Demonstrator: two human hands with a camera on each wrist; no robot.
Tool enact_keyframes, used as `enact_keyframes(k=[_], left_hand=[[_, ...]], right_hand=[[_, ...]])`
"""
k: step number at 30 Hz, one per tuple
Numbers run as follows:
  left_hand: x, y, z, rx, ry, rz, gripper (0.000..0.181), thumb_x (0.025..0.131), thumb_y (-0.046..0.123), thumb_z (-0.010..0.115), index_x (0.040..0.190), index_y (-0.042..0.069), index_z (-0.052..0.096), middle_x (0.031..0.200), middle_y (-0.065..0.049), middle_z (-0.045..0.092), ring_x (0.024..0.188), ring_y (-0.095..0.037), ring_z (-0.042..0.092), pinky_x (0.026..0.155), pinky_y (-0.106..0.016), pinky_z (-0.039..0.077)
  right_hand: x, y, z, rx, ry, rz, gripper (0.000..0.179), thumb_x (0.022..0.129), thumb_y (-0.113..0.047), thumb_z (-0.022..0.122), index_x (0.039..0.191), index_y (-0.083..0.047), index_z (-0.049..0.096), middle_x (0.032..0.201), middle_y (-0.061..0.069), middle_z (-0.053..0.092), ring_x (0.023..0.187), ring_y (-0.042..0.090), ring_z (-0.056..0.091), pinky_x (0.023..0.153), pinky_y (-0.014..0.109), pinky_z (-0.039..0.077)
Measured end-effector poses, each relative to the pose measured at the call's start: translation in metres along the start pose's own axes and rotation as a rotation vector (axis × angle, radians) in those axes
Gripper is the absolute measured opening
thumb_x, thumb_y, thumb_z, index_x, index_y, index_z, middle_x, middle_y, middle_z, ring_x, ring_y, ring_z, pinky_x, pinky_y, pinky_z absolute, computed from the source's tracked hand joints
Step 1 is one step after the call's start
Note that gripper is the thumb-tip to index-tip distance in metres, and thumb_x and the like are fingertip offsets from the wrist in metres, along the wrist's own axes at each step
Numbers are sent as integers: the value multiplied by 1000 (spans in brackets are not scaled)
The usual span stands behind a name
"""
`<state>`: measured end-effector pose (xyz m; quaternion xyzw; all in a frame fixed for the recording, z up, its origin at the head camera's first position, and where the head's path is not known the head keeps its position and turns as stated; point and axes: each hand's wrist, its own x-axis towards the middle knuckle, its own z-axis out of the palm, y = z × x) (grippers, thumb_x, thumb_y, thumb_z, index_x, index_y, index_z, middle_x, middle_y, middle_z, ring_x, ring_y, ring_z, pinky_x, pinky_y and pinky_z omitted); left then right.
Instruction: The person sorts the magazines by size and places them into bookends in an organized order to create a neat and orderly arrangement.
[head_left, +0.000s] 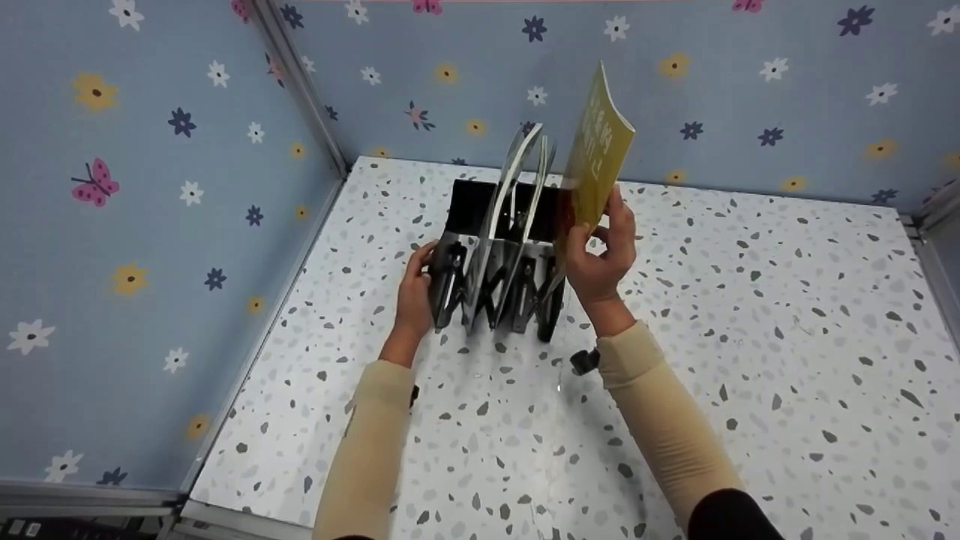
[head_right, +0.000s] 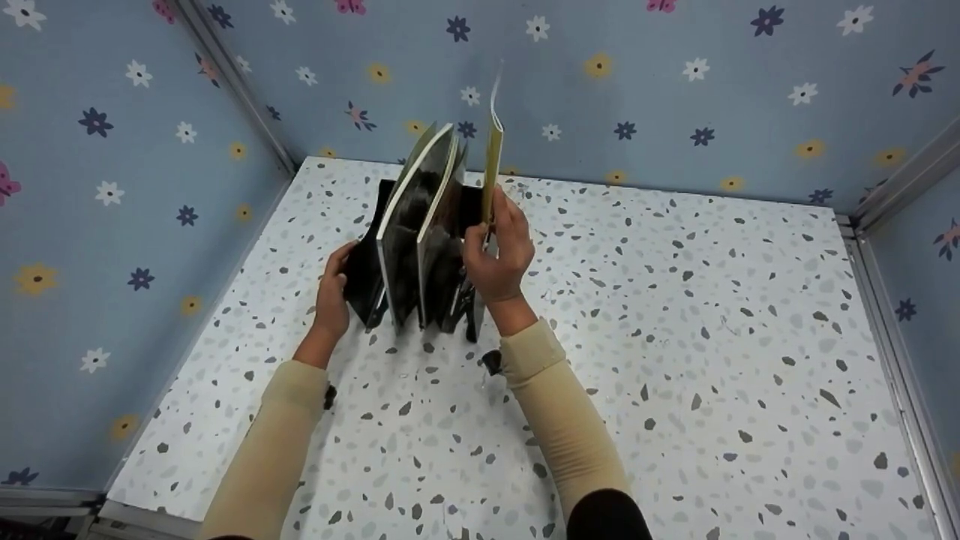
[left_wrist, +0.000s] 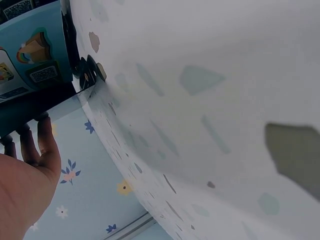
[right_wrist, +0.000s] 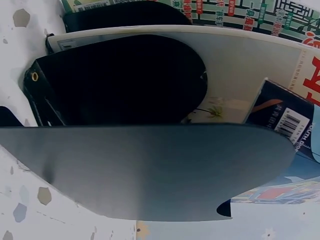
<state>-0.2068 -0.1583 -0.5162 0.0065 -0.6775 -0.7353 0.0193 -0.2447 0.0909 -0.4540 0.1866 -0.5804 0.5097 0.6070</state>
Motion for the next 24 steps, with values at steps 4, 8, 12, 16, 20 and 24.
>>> enact_keyframes(k=[4, 8, 12, 16, 20, 24], left_hand=[[-2, 1, -1, 24, -17, 18, 57, 92, 1, 26, 145, 12, 42, 135, -15, 44, 101, -22, 51, 99, -57, 35], [-4, 2, -1, 85, -32, 48, 56, 93, 5, 25, 146, 12, 40, 137, -16, 44, 104, -23, 52, 98, -53, 38], [-5, 2, -2, 84, -42, 52, 56, 93, 6, 25, 147, 9, 38, 137, -16, 44, 103, -23, 53, 95, -48, 41], [-5, 3, -2, 83, -40, 50, 55, 94, 5, 25, 147, 8, 38, 138, -17, 44, 103, -22, 52, 94, -46, 41], [-5, 3, -2, 102, -47, 75, 55, 93, 4, 25, 147, 7, 37, 140, -26, 40, 105, -25, 52, 94, -45, 41], [-5, 2, -2, 117, -50, 90, 56, 92, 4, 25, 147, 8, 38, 139, -25, 41, 106, -25, 52, 94, -45, 41]], right_hand=[[-5, 1, -1, -13, -6, -6, 76, 74, 17, 53, 139, -23, 53, 106, 22, 63, 91, 22, 61, 52, 26, 41], [-8, 1, -1, -18, -15, -12, 77, 74, 18, 53, 140, -23, 52, 106, 23, 63, 89, 23, 61, 50, 31, 40], [-10, 1, -2, -32, -17, -12, 76, 74, 17, 53, 139, -23, 53, 107, 22, 63, 86, 22, 59, 51, 31, 40], [-14, 1, -4, -38, -23, -3, 76, 74, 16, 53, 139, -23, 53, 112, 21, 63, 88, 21, 59, 53, 28, 42], [-18, 2, -4, -35, -41, -8, 77, 74, 17, 55, 140, -23, 52, 113, 21, 63, 90, 25, 61, 56, 27, 44], [-21, 4, -4, -40, -45, -23, 77, 73, 17, 57, 140, -22, 52, 110, 22, 64, 91, 26, 61, 58, 26, 47]])
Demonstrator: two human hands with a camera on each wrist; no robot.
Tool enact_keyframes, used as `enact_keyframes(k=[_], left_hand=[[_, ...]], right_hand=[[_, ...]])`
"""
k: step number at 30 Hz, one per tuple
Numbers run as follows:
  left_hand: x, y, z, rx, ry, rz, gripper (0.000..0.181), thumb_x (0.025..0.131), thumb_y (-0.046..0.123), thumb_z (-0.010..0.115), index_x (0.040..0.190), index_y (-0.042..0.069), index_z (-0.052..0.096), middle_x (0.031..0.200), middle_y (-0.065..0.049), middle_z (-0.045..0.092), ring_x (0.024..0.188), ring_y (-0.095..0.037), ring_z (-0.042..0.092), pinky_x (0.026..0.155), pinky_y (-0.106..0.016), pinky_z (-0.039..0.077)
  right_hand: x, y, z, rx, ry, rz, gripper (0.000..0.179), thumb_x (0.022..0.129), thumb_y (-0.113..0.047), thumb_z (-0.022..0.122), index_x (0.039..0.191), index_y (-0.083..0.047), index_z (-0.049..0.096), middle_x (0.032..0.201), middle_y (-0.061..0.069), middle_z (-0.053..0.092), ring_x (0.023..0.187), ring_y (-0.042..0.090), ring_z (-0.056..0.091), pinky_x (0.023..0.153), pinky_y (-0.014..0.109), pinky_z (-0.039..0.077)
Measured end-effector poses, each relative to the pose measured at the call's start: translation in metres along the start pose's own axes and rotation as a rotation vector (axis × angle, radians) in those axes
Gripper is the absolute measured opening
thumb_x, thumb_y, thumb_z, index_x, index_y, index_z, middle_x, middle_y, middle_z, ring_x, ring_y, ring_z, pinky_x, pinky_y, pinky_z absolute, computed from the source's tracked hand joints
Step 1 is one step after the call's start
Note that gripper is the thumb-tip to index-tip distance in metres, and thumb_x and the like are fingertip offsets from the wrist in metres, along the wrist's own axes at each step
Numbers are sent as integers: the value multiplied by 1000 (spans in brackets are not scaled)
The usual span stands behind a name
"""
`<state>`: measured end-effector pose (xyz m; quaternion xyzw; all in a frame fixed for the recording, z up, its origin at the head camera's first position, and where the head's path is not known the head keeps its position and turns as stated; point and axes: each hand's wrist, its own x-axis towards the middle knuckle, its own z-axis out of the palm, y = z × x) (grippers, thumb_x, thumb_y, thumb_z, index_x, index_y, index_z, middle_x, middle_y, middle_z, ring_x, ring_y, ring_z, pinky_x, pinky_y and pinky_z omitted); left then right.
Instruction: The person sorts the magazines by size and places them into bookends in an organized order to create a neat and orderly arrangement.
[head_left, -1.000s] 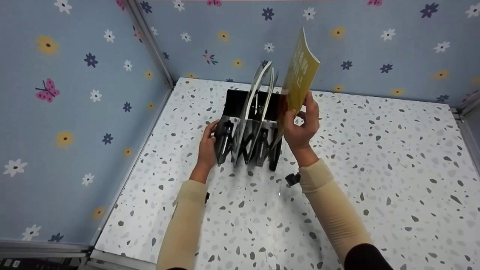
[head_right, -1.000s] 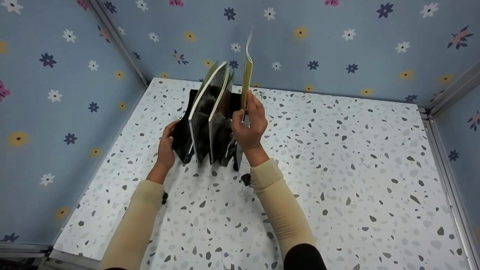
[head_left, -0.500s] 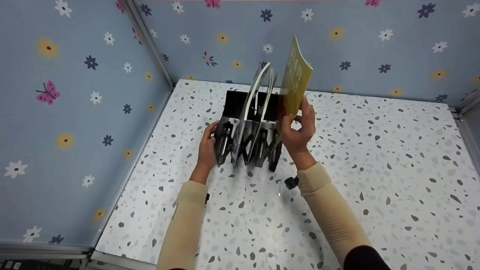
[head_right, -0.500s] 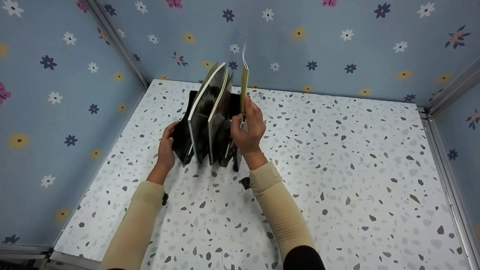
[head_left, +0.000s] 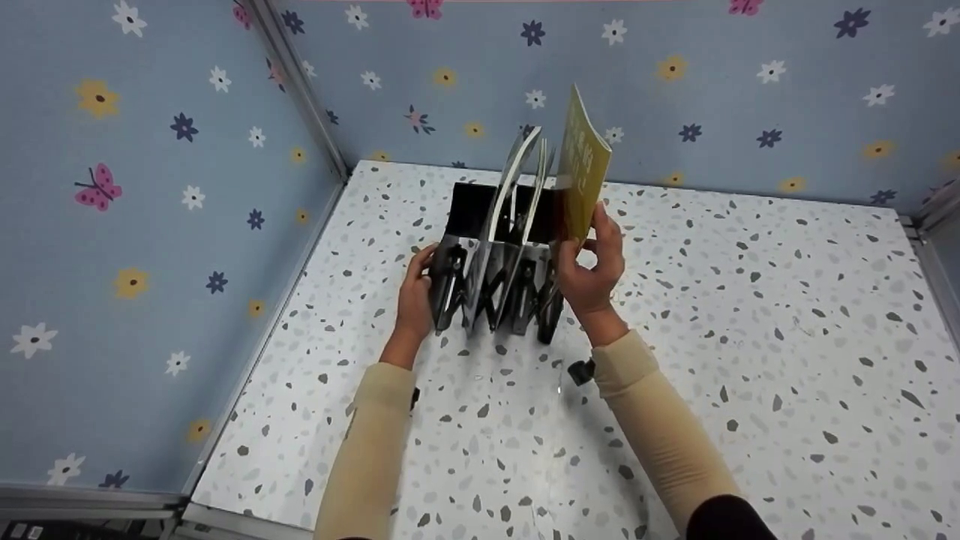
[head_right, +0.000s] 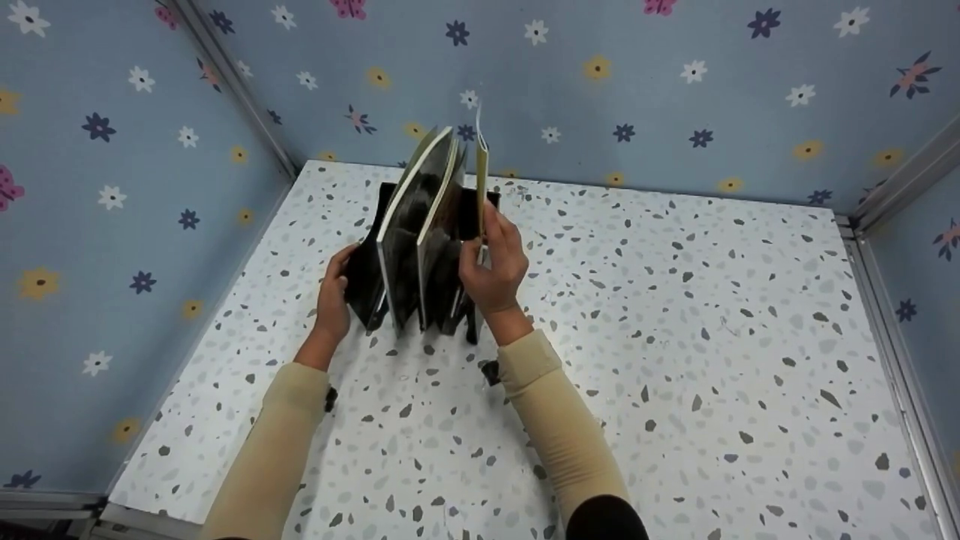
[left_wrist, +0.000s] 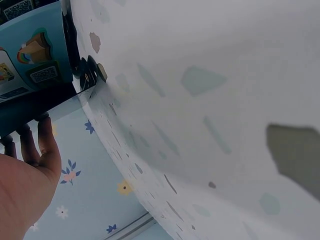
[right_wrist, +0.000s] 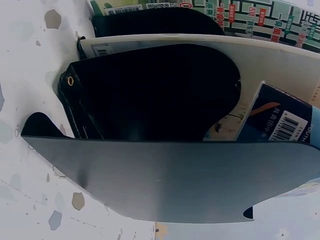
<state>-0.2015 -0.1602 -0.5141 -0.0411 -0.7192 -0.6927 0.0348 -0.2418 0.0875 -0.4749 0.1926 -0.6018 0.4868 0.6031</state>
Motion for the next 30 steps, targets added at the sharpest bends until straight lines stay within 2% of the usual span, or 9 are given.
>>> enact_keyframes(k=[7, 10, 12, 15, 17, 19, 21, 25, 30], left_hand=[[1, 0, 0, -8, 15, -18, 55, 93, 5, 26, 146, 9, 40, 135, -16, 46, 103, -23, 53, 93, -44, 42], [2, -1, 0, -34, 12, -33, 55, 93, 4, 26, 146, 9, 40, 138, -21, 43, 102, -24, 52, 95, -49, 40], [3, -3, 0, -73, 9, -45, 55, 93, 2, 25, 146, 10, 39, 140, -25, 39, 105, -33, 49, 97, -55, 37], [4, -4, 1, -129, 2, -55, 56, 93, 0, 24, 146, 10, 39, 141, -27, 36, 103, -32, 49, 97, -60, 34], [5, -4, 1, -131, 6, -55, 56, 93, -1, 24, 146, 8, 39, 138, -24, 39, 101, -30, 51, 95, -55, 37], [5, -4, 1, -115, 10, -56, 56, 93, -1, 24, 146, 8, 39, 137, -22, 41, 97, -21, 52, 92, -48, 41], [4, -3, 1, -98, 13, -58, 56, 93, 0, 25, 146, 8, 39, 137, -22, 41, 99, -21, 53, 91, -43, 43], [3, -2, 0, -77, 9, -48, 56, 92, 2, 26, 146, 8, 39, 142, -29, 37, 105, -28, 51, 96, -50, 39], [2, -2, 0, -70, 5, -39, 56, 92, 4, 26, 146, 9, 39, 143, -30, 36, 104, -26, 51, 98, -56, 35]], right_hand=[[-3, 1, 0, -5, -2, -30, 76, 71, 18, 58, 138, -18, 54, 107, 23, 65, 88, 27, 62, 56, 29, 47], [-5, 2, -1, -3, -10, -38, 78, 71, 18, 58, 139, -20, 54, 108, 24, 65, 89, 28, 63, 56, 31, 47], [-7, 3, -2, 0, -18, -37, 79, 71, 18, 58, 139, -21, 53, 108, 24, 65, 90, 29, 63, 56, 31, 47], [-10, 4, -2, 8, -24, -34, 79, 72, 18, 57, 139, -22, 53, 108, 23, 65, 90, 28, 63, 57, 30, 48], [-11, 5, -2, 12, -24, -33, 78, 72, 18, 57, 139, -21, 53, 109, 23, 65, 90, 28, 64, 57, 29, 49], [-12, 5, -1, 16, -24, -32, 78, 72, 18, 58, 139, -21, 53, 109, 23, 65, 91, 27, 64, 58, 28, 50], [-14, 5, -2, 14, -27, -31, 78, 72, 18, 58, 139, -21, 53, 109, 23, 65, 91, 28, 64, 59, 29, 50], [-17, 6, -3, 2, -37, -29, 79, 72, 19, 57, 140, -22, 52, 109, 23, 65, 91, 28, 64, 58, 30, 49], [-21, 7, -3, -13, -45, -37, 79, 72, 19, 55, 140, -21, 52, 109, 22, 65, 92, 27, 64, 58, 32, 49]])
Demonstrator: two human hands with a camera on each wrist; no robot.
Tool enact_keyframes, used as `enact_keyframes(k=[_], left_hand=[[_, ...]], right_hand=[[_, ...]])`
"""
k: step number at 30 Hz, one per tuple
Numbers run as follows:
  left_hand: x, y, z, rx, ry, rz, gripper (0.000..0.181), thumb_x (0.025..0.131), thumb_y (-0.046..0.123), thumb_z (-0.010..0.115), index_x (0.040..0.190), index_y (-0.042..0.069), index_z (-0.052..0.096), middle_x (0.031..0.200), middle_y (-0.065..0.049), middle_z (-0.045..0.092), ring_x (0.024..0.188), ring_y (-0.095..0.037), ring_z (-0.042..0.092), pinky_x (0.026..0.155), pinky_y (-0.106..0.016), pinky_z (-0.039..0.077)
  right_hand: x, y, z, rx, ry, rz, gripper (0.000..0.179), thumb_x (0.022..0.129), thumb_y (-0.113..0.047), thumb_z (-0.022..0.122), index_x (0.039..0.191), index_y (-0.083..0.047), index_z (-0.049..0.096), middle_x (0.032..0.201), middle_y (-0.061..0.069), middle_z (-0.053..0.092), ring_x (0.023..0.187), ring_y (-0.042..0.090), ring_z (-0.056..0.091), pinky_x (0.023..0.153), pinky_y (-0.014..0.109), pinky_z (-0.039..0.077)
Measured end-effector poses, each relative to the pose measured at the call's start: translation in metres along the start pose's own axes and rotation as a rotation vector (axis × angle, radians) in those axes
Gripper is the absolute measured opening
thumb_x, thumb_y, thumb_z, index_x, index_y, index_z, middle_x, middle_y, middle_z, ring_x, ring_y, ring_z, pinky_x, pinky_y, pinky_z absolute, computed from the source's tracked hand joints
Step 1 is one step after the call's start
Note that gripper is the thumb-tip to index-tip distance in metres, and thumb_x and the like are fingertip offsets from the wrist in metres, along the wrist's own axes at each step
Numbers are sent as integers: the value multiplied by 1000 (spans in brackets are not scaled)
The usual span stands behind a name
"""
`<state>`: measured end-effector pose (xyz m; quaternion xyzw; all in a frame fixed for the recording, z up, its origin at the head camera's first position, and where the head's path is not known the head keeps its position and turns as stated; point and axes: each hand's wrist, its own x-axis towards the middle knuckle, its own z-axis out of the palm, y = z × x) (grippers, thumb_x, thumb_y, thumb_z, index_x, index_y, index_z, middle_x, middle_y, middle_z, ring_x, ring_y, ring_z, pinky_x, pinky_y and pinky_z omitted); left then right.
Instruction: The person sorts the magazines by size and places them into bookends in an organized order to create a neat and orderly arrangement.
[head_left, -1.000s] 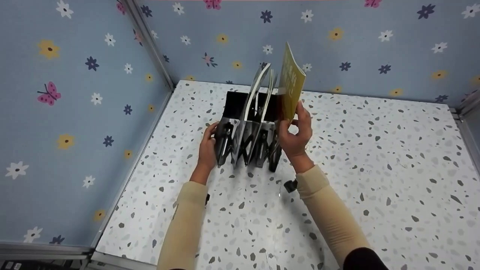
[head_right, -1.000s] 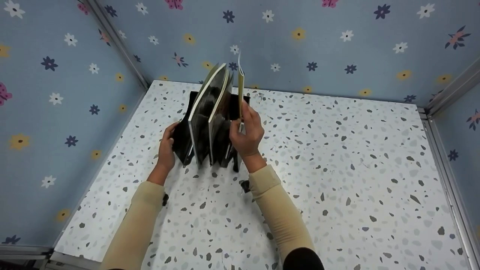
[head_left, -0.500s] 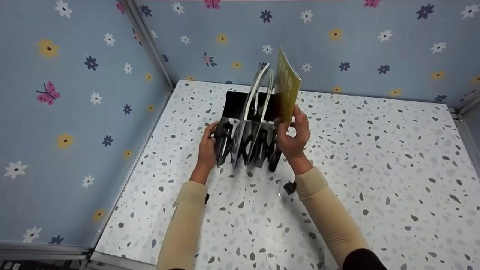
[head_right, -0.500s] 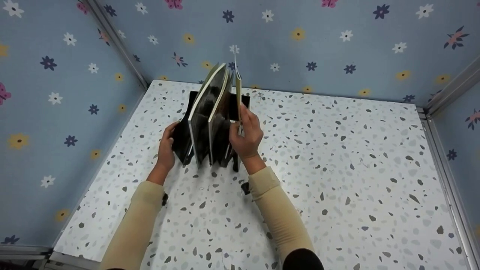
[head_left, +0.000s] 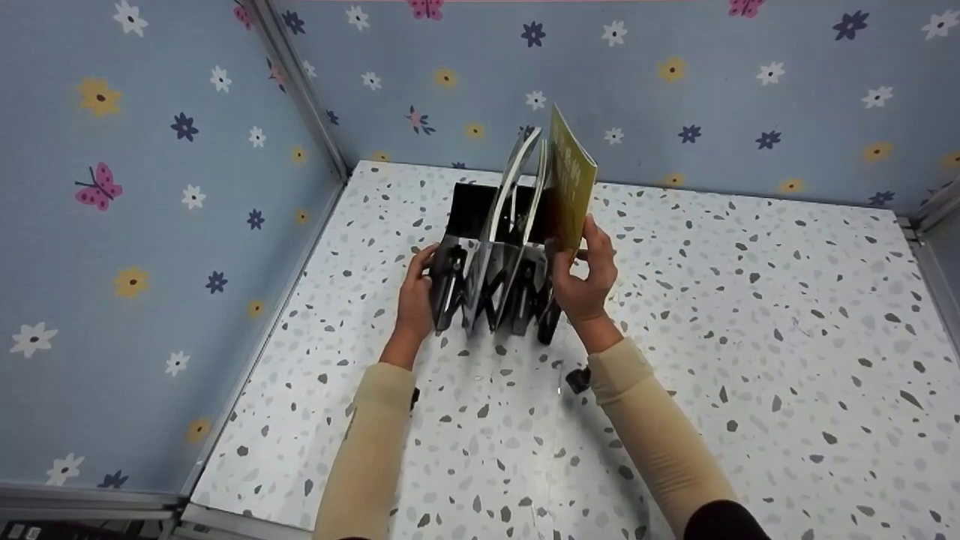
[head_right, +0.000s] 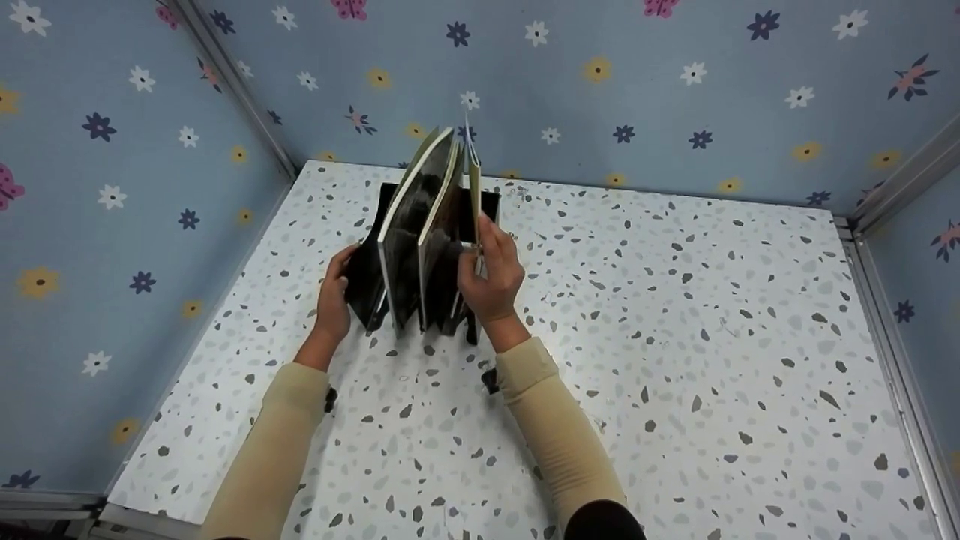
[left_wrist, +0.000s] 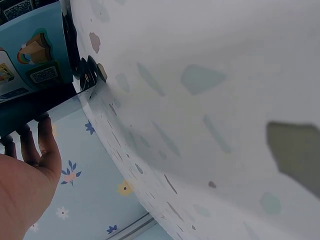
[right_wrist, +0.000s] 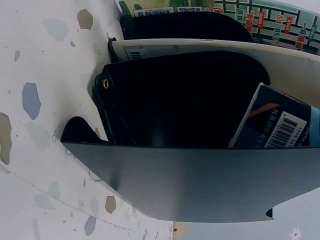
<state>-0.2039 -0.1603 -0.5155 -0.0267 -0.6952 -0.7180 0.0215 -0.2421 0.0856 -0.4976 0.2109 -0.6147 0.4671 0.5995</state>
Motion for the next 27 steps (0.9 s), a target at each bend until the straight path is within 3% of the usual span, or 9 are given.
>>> enact_keyframes(k=[8, 12, 19, 27], left_hand=[[0, 1, 1, 61, 14, 13, 56, 92, 2, 27, 145, 10, 41, 141, -28, 40, 109, -34, 50, 99, -53, 37], [-1, 1, 1, 45, 6, 9, 56, 92, 3, 26, 146, 10, 40, 142, -28, 39, 106, -30, 50, 96, -48, 38], [0, 0, 1, 1, -1, 10, 56, 92, 1, 25, 146, 8, 39, 142, -31, 37, 102, -24, 49, 100, -59, 32], [0, 1, 1, 42, 10, 34, 56, 92, 1, 25, 146, 7, 40, 140, -31, 39, 102, -26, 50, 91, -40, 40]], right_hand=[[-6, 1, -1, -19, 1, 0, 75, 72, 17, 56, 139, -17, 53, 108, 21, 65, 91, 28, 63, 56, 32, 49], [-9, 0, -3, -17, 0, 15, 72, 72, 16, 57, 138, -15, 54, 110, 21, 64, 89, 27, 61, 54, 32, 48], [-11, 0, -5, -23, 3, 28, 72, 71, 17, 58, 137, -13, 55, 112, 21, 63, 90, 28, 62, 56, 33, 48], [-14, 0, -7, -35, 2, 44, 67, 73, 16, 58, 135, -9, 56, 114, 21, 63, 98, 25, 63, 58, 33, 50]])
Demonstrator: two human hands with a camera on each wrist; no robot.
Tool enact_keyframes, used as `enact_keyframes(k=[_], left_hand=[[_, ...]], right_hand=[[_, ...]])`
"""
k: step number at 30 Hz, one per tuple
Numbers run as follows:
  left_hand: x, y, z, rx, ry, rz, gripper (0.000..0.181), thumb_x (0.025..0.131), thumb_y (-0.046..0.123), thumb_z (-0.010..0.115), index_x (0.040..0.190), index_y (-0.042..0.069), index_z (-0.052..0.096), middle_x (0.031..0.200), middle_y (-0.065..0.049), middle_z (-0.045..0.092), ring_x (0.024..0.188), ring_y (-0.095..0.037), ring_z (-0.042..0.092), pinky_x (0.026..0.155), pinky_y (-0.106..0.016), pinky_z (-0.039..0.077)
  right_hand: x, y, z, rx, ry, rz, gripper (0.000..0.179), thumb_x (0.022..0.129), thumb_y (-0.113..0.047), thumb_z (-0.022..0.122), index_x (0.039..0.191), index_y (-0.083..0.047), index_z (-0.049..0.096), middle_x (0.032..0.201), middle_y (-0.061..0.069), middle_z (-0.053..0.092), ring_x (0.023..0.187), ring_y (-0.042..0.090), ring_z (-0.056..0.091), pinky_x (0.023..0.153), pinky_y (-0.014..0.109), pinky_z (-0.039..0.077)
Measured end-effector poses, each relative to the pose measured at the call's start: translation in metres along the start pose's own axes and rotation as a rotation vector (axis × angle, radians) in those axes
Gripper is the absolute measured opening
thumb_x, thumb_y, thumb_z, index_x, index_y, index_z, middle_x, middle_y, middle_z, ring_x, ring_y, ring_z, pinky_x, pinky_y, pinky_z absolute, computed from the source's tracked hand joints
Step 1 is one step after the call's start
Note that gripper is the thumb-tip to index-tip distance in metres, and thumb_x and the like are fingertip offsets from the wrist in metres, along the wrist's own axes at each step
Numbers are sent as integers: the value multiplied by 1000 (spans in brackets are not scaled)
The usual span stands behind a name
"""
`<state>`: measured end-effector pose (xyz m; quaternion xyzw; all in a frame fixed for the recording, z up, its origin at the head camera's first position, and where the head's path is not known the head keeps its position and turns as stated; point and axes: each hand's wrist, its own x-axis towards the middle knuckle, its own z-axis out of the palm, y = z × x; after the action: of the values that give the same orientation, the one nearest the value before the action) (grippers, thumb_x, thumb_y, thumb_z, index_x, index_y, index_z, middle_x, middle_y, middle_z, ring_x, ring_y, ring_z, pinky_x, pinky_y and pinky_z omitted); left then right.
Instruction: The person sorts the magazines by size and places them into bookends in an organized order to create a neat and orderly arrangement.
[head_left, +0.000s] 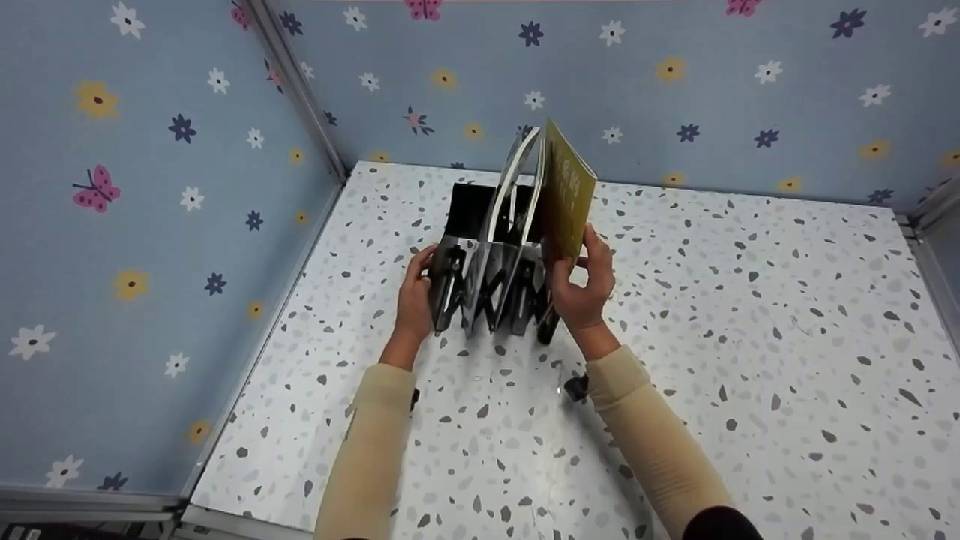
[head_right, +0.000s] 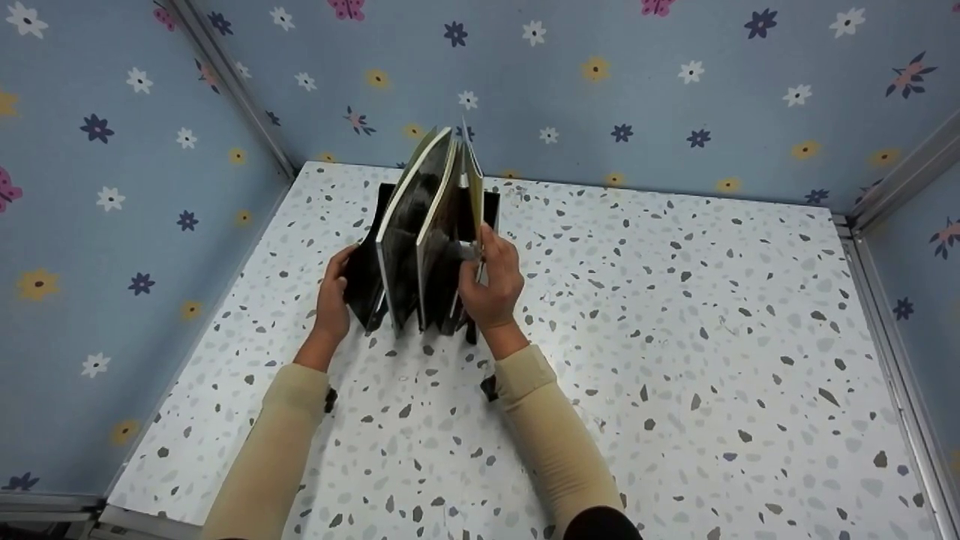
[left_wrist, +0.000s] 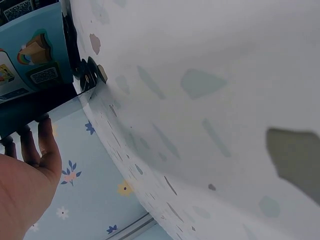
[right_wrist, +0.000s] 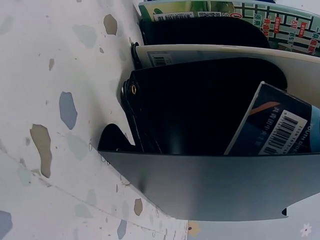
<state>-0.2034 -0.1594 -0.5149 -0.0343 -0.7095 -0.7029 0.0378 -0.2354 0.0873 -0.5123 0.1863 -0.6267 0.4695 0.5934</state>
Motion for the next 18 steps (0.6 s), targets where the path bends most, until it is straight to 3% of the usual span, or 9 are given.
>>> enact_keyframes(k=[11, 18], left_hand=[[-3, 2, -1, 87, -2, 52, 54, 93, 2, 25, 146, 3, 39, 135, -25, 46, 101, -22, 52, 90, -36, 42], [-2, 1, -1, 32, -7, 2, 55, 93, 5, 26, 146, 9, 40, 136, -19, 45, 103, -21, 51, 94, -40, 41]], right_hand=[[-4, -2, 1, -1, -24, 15, 64, 74, 16, 57, 134, -6, 55, 115, 22, 63, 100, 24, 63, 63, 27, 51], [-7, -2, -2, -37, -34, 7, 57, 75, 14, 57, 130, 0, 56, 110, 22, 63, 96, 27, 63, 65, 30, 53]])
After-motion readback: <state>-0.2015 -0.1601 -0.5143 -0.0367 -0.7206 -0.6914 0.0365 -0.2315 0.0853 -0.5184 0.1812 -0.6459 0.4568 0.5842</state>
